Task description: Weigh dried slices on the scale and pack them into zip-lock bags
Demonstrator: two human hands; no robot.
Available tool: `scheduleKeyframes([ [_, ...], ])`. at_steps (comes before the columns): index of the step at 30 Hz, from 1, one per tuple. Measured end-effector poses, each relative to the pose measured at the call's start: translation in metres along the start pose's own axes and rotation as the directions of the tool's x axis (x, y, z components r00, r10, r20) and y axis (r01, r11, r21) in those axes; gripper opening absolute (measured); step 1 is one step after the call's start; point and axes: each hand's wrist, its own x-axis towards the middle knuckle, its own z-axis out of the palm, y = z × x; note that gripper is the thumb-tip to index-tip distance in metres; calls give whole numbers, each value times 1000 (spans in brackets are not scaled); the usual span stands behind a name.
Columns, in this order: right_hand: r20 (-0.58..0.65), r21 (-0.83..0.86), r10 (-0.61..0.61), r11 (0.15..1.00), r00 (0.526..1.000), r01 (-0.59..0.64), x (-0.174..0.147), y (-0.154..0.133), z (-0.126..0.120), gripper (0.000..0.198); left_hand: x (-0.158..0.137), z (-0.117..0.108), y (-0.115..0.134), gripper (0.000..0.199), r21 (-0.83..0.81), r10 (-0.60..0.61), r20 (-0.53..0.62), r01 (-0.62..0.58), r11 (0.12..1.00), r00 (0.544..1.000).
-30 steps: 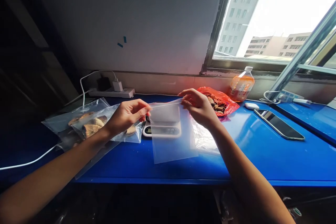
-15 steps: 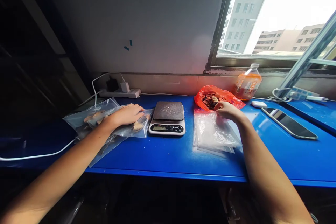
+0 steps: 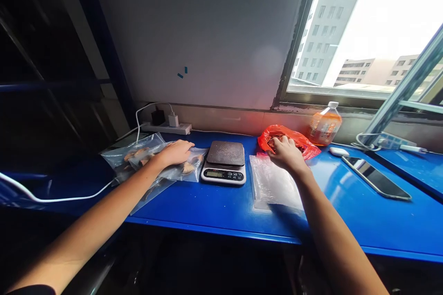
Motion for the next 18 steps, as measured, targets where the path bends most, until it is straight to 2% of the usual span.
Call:
scheduleKeyframes([
  [3,-38,-42,-69,997,997,68,-10,-25,-10,43,1,0,-1,53,-17,22,36,-22,1000,999],
  [6,55,77,-260,964,964,255,-19,-43,-15,43,0,0,-1,56,-21,33,34,-32,999,999],
  [8,118,152,-329,938,937,310,-21,-47,-15,42,-1,0,-1,55,-20,30,8,-29,999,1000],
  [10,159,180,-331,936,930,302,-21,-48,-12,43,-3,0,0,52,-20,20,-29,-20,1000,999],
  [15,307,194,-241,963,921,188,-20,-42,-2,49,-4,0,3,35,-36,-7,-134,2,999,991],
  [18,336,160,-217,972,917,171,-19,-40,2,49,-4,-1,4,30,-65,-20,-181,8,998,983],
])
